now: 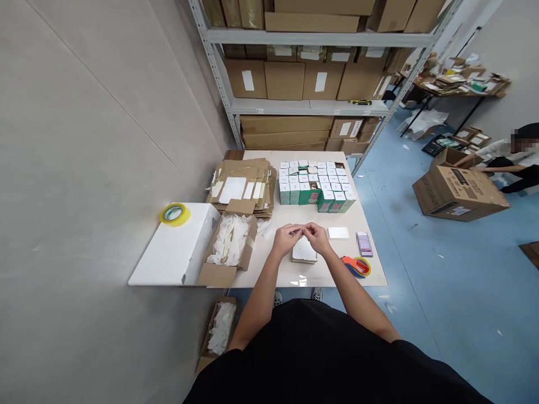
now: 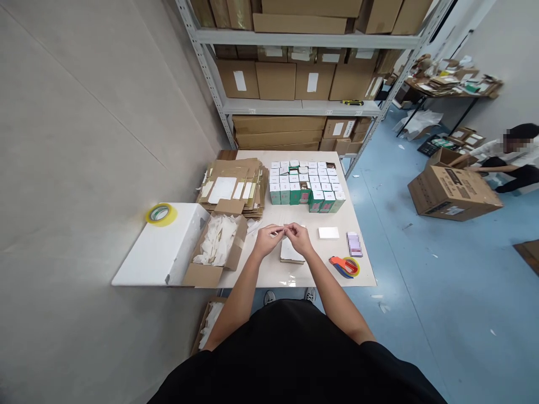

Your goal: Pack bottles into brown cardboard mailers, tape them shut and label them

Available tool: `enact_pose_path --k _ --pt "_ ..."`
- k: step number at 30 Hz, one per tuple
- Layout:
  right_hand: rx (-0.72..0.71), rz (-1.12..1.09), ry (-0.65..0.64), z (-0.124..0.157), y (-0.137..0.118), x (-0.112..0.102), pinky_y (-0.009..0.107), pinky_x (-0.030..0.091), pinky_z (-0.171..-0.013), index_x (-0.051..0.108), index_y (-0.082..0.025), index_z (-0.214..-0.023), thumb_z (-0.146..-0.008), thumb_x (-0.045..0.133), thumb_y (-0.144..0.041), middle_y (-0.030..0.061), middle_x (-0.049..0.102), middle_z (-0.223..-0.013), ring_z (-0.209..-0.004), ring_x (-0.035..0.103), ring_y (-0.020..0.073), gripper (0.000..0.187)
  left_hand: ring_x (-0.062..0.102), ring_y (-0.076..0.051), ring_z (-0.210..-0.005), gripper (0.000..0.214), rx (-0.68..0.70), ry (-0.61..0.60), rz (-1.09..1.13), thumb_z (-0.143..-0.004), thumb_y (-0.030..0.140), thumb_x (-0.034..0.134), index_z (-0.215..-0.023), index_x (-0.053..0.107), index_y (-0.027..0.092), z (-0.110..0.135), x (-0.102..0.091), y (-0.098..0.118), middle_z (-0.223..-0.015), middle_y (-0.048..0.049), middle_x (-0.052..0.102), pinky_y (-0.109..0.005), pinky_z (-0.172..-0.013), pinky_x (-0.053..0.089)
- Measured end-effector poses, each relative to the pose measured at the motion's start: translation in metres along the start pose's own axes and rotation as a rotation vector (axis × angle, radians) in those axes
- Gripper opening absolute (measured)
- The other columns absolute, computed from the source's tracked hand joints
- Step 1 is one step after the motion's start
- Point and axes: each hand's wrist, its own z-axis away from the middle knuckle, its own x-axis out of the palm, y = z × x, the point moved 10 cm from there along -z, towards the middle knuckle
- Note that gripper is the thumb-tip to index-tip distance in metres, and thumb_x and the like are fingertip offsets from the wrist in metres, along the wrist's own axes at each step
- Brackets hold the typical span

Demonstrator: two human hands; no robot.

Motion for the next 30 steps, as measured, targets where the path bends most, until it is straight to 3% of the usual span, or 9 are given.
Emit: enact_pose_path --k 5,9,12,15,18,21,23,27,30 --pt "-0.027 0.072 0.025 0.007 -0.002 0.008 0.030 0.041 -0.059 0.067 -0.025 -0.081 -0.084 0.072 -0.054 -0.0017 0.061 -0.068 -0.060 0.049 0.0157 0.029 0.073 -0.021 -0.089 0.024 -0.098 0.076 0.100 -0.086 0.042 0.073 -0.092 0.083 0.020 0.004 -0.010 -0.023 -0.096 -0.0086 0.079 -0.033 -0.078 0.059" --pt "-0.031 -0.019 0.011 0.015 0.004 0.013 0.033 0.049 -0.070 0.066 -0.024 -0.083 -0.087 0.069 -0.051 0.0063 0.074 -0.102 -0.082 0.062 0.0197 0.027 0.073 -0.022 -0.093 0.035 -0.246 0.191 0.213 -0.093 0.049 0.064 -0.095 0.079 0.018 0.013 -0.023 -0.053 -0.095 -0.0081 0.079 -0.034 -0.084 0.059" --pt "0.023 -0.153 0.022 0.020 0.018 0.011 0.037 0.053 -0.083 0.064 -0.024 -0.084 -0.087 0.069 -0.055 0.0098 0.072 -0.126 -0.108 0.066 0.0251 0.031 0.072 -0.024 -0.108 0.043 -0.224 0.072 0.287 -0.099 0.052 0.055 -0.108 0.079 0.018 0.017 -0.010 -0.052 -0.112 -0.0107 0.078 -0.037 -0.094 0.058" --pt "0.060 -0.200 0.021 0.021 0.027 0.005 0.040 0.053 -0.092 0.063 -0.024 -0.082 -0.084 0.073 -0.057 0.0103 0.071 -0.130 -0.120 0.064 0.0276 0.034 0.069 -0.026 -0.119 0.043 -0.165 0.037 0.248 -0.093 0.053 0.066 -0.118 0.078 0.020 0.019 0.003 -0.041 -0.128 -0.0129 0.073 -0.038 -0.099 0.057" --pt "0.073 -0.209 -0.031 0.017 0.029 -0.004 0.041 0.052 -0.097 0.063 -0.025 -0.082 -0.082 0.075 -0.057 0.0093 0.074 -0.122 -0.125 0.062 0.0281 0.034 0.070 -0.025 -0.116 0.046 -0.138 0.110 0.142 -0.082 0.049 0.081 -0.118 0.078 0.022 0.018 0.013 -0.036 -0.129 -0.0128 0.072 -0.038 -0.100 0.057" --pt "0.091 -0.242 -0.105 0.012 0.029 -0.015 0.042 0.052 -0.096 0.060 -0.026 -0.081 -0.083 0.073 -0.057 0.0083 0.076 -0.118 -0.115 0.066 0.0270 0.034 0.071 -0.025 -0.114 0.037 -0.148 0.203 0.128 -0.086 0.051 0.077 -0.106 0.081 0.020 0.016 0.022 -0.042 -0.121 -0.0126 0.075 -0.038 -0.098 0.058" --pt "0.107 -0.283 -0.134 0.010 0.034 -0.025 0.043 0.053 -0.095 0.056 -0.026 -0.079 -0.085 0.070 -0.057 0.0084 0.075 -0.124 -0.113 0.066 0.0273 0.034 0.072 -0.025 -0.109 0.035 -0.190 0.285 0.130 -0.087 0.051 0.074 -0.097 0.082 0.019 0.016 0.023 -0.052 -0.115 -0.0118 0.077 -0.037 -0.093 0.059" --pt "0.106 -0.272 -0.062 0.006 0.051 -0.053 0.048 0.048 -0.107 0.054 -0.025 -0.077 -0.087 0.066 -0.056 0.0074 0.063 -0.146 -0.131 0.058 0.0309 0.034 0.072 -0.023 -0.104 0.032 -0.261 0.455 0.109 -0.087 0.049 0.073 -0.093 0.080 0.019 0.028 0.023 -0.065 -0.113 -0.0099 0.077 -0.034 -0.087 0.061" --pt "0.113 -0.224 -0.050 0.006 0.064 -0.062 0.050 0.041 -0.116 0.057 -0.025 -0.080 -0.088 0.064 -0.059 0.0071 0.053 -0.157 -0.143 0.050 0.0314 0.035 0.071 -0.023 -0.109 0.028 -0.228 0.424 0.076 -0.088 0.047 0.073 -0.093 0.081 0.020 0.034 0.039 -0.056 -0.119 -0.0117 0.075 -0.035 -0.090 0.060"
